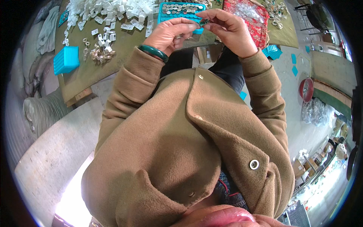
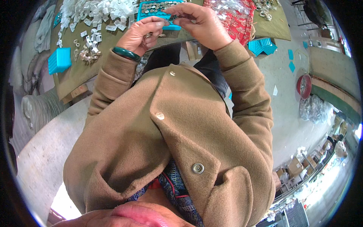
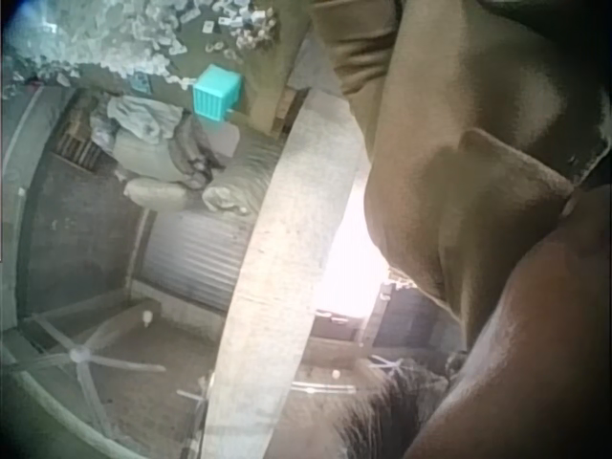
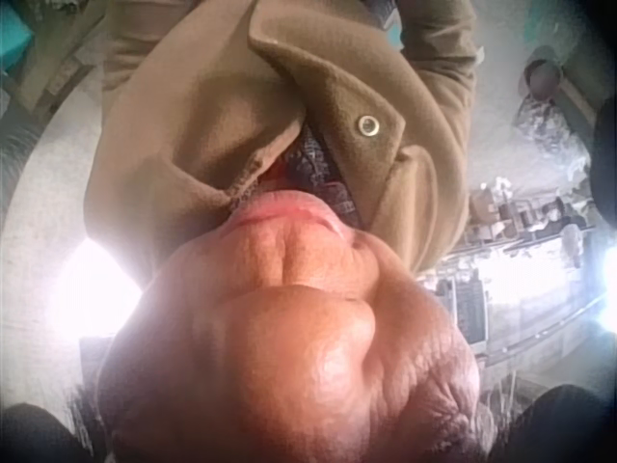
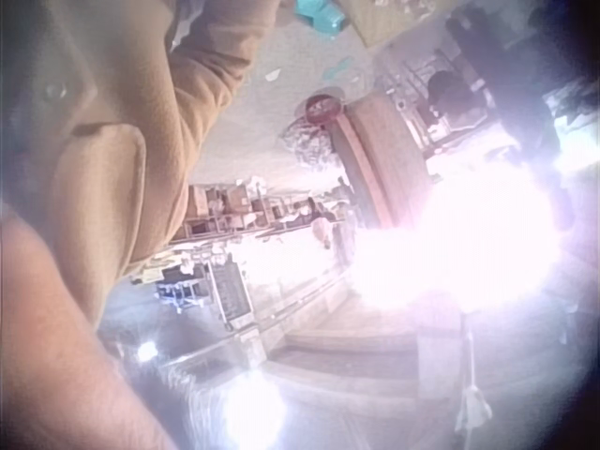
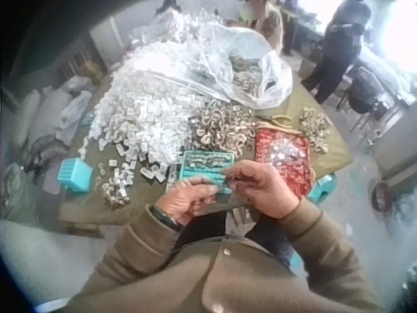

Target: The person repeatedly picks small white plastic pieces and metal fasteners from a table, joins them by hand, and places the assembled units into a blue tray. The person occasionally uses a red light to illuminate the pieces during assembly.

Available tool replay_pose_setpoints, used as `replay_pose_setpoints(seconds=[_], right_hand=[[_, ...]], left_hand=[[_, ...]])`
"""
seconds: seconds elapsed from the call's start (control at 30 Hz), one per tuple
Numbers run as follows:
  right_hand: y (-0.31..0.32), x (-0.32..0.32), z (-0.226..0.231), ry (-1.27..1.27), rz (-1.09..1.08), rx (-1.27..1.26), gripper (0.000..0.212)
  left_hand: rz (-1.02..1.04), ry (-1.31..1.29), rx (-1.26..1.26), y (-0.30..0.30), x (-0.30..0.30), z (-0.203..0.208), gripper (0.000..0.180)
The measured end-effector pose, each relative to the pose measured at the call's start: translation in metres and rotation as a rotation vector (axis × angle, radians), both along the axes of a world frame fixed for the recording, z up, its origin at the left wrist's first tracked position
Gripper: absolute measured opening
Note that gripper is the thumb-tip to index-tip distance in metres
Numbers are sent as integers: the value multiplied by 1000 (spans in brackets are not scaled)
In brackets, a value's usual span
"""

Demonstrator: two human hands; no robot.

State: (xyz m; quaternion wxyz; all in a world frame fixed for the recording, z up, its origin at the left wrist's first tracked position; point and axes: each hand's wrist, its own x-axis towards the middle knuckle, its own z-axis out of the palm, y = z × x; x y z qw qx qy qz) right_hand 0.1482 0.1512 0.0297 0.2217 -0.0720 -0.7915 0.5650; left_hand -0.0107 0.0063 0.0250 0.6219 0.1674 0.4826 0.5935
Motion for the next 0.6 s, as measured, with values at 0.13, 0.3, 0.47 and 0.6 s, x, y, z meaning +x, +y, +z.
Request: replay_pose_setpoints(seconds=[0.13,0.3,0.47,0.6], right_hand=[[-9,-1,10,-29,-189,489,26],[-26,-11,0,-237,-440,-26,16],[-45,-14,-15,14,-319,-602,11],[-60,-23,-27,108,-323,-695,12]], left_hand=[[81,52,-20,2,8,-1,12],[239,66,37,0,18,-8,10],[399,152,169,-2,29,-21,8],[470,208,151,-6,30,-26,8]])
